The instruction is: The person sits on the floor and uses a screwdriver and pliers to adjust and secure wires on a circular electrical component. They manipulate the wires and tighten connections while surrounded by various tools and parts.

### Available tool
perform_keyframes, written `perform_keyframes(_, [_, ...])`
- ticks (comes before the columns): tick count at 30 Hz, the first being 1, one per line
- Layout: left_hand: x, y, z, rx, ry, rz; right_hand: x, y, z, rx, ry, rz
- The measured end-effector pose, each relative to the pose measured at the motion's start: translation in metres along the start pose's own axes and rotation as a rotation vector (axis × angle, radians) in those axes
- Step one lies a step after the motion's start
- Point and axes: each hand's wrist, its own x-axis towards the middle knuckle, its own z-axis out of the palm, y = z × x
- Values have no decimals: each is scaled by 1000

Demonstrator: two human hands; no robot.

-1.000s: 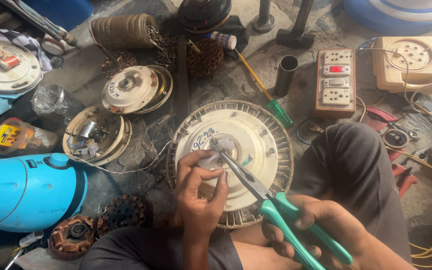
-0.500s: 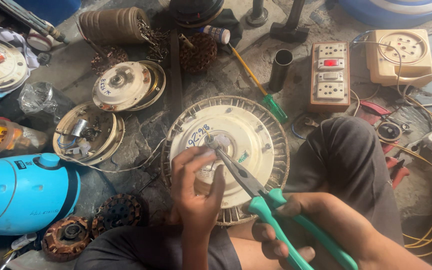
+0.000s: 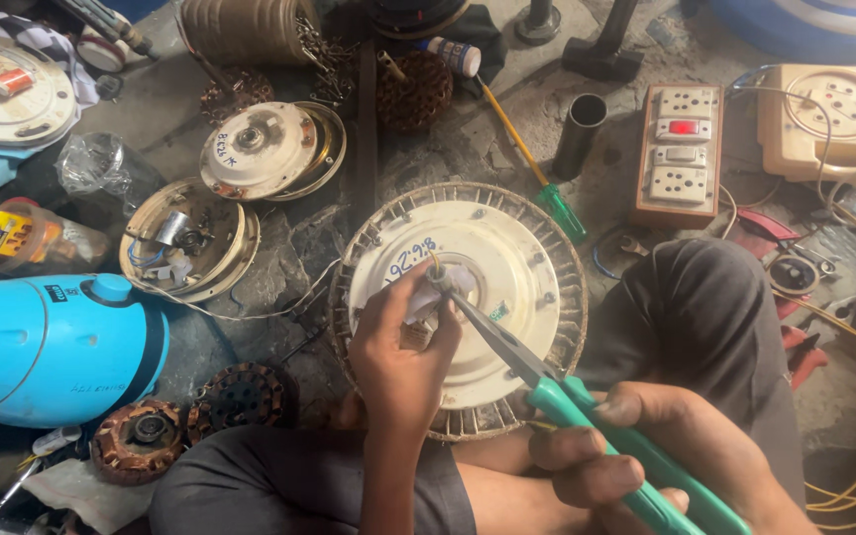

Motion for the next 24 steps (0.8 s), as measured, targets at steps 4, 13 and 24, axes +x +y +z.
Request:
perform_keyframes(4, [3,1,0,-14,2,-16,4,1,-8,19,63,-30])
perform_keyframes(13, [4,-3,0,-37,-7,-58,15,12,-19,-309,270,-210])
perform_keyframes(24, [8,1,-2,-67,-24,-82,23,14,-44,-493,161,-278])
